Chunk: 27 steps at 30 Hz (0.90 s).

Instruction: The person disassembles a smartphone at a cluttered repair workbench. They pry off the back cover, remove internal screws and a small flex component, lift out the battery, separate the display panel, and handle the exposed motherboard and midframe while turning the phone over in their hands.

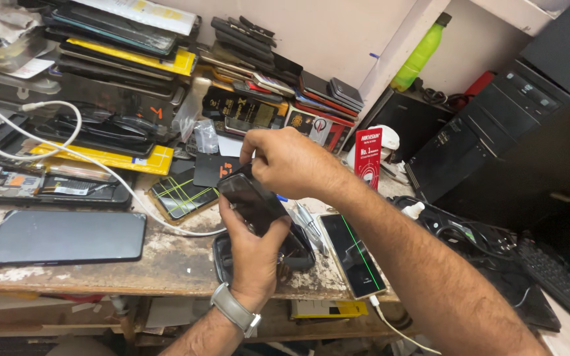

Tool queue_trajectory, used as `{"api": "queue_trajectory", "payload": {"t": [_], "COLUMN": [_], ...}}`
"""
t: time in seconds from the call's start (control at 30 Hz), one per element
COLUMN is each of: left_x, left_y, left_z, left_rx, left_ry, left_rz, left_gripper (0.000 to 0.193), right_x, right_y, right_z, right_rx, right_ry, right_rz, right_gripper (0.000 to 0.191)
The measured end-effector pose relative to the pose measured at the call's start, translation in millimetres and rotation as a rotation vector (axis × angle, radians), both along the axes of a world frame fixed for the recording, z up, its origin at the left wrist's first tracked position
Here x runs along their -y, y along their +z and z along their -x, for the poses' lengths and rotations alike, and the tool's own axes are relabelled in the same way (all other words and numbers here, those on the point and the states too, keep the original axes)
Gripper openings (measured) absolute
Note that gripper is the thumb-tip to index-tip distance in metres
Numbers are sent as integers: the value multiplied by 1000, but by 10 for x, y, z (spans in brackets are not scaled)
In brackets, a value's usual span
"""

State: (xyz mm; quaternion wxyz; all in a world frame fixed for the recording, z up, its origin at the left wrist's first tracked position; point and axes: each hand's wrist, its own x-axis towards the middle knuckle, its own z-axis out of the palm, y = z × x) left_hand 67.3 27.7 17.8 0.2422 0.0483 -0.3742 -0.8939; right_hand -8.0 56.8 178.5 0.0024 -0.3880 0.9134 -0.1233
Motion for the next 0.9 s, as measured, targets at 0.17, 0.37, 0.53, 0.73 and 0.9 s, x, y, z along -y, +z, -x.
{"api": "queue_trajectory", "payload": {"t": [0.17,0.37,0.53,0.73,0.9], "left_x": [-1,21,113,157,193], "left_y": [-1,-26,-3,-1,-79], "left_z": [0,20,9,-53,-61], "left_rx": [-98,-109,-32,-33,-12], "left_ry": [-47,-76,-114,-224,-234], "left_rz": [-81,-114,-191,-480,-492], "left_gripper": [94,87,80,44,43], "right_x": [-39,-98,-199,-277,-310], "right_y": [-112,-211,-293,-387,-451], "right_z": [-2,68,63,72,59], "right_rx": [-73,-68,-26,-44,-17], "right_ry": [135,125,175,142,111], "right_rz": [124,150,60,70,99], "right_gripper": [20,23,38,42,42]}}
